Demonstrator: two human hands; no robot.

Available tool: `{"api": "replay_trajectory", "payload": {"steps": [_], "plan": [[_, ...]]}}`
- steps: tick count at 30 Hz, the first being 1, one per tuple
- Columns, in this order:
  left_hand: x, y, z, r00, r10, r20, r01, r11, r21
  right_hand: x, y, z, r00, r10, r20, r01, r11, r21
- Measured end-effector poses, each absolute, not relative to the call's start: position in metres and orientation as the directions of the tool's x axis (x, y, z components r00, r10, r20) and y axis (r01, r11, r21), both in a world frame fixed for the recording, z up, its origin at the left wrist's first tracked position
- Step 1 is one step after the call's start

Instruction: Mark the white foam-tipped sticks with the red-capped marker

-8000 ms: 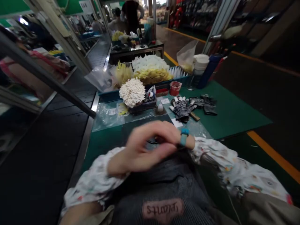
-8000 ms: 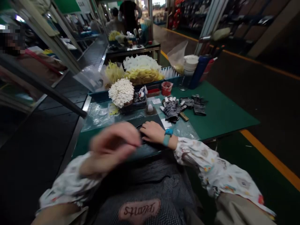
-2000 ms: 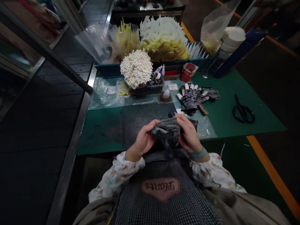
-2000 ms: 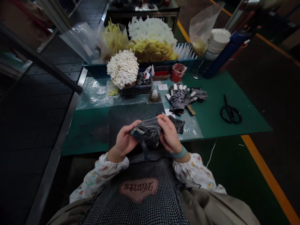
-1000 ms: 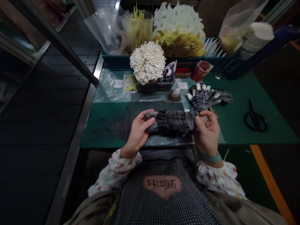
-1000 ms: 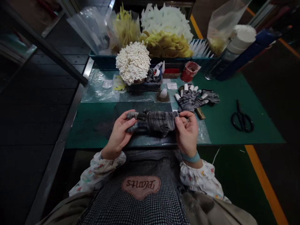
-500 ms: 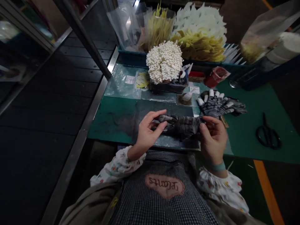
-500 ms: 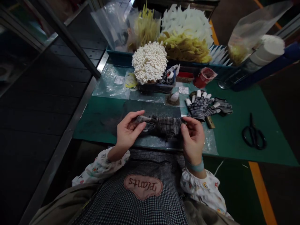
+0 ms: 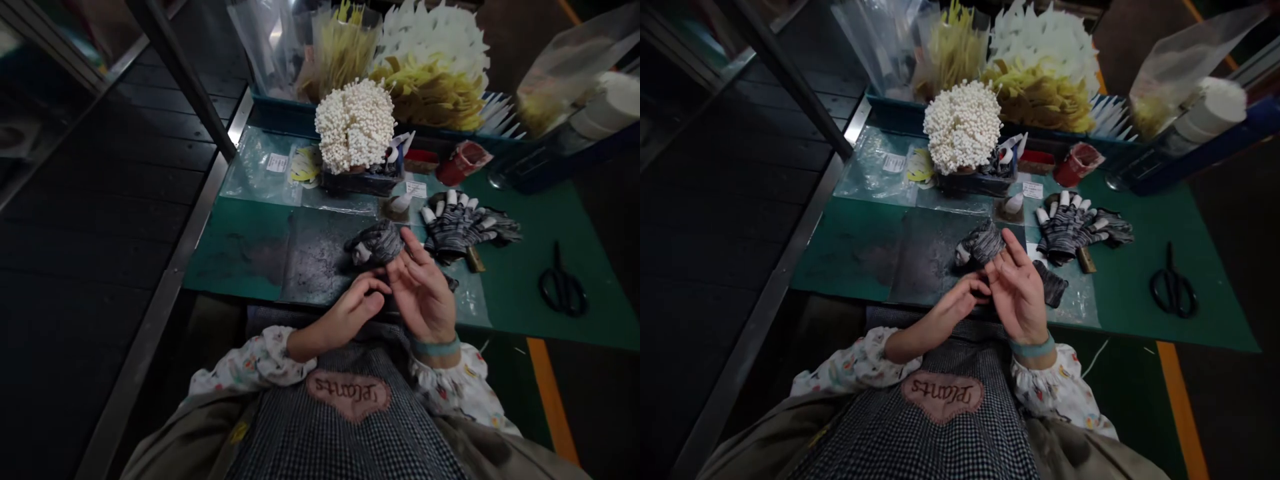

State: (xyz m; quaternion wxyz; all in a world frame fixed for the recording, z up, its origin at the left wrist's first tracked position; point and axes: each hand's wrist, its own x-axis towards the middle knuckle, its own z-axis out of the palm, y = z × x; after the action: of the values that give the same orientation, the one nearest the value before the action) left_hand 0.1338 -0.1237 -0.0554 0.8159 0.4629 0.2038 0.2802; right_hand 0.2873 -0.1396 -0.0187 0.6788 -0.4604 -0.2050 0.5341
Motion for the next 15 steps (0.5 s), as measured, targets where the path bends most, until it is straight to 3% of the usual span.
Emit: {"api": "replay_trajectory", "payload": {"steps": [2,5,8,15], "plan": [[0.148,-0.124,-0.059,0.648,0.76,-0.055,-0.403,0.404,0.821,0.282,-0.145,-0.019,0.343,0.916,-0.208,-0.538,0.01,-0.843],[0.161,-0.117,-0.062,0.497,0.857,-0.136,-0.548,0.431,0.716,0.276,-0.157,-0.023,0.345,0.909,-0.234,-0.526,-0.019,-0.85],[0.166,-0.106,-0.063,0.308,0.936,-0.172,-0.602,0.332,0.727,0.272,-0.168,-0.032,0.387,0.881,-0.27,-0.49,-0.052,-0.87],[0.148,-0.098,-0.063,0.272,0.957,0.099,-0.262,-0.025,0.965,0.266,-0.175,-0.052,0.372,0.903,-0.218,-0.352,-0.08,-0.933]]}}
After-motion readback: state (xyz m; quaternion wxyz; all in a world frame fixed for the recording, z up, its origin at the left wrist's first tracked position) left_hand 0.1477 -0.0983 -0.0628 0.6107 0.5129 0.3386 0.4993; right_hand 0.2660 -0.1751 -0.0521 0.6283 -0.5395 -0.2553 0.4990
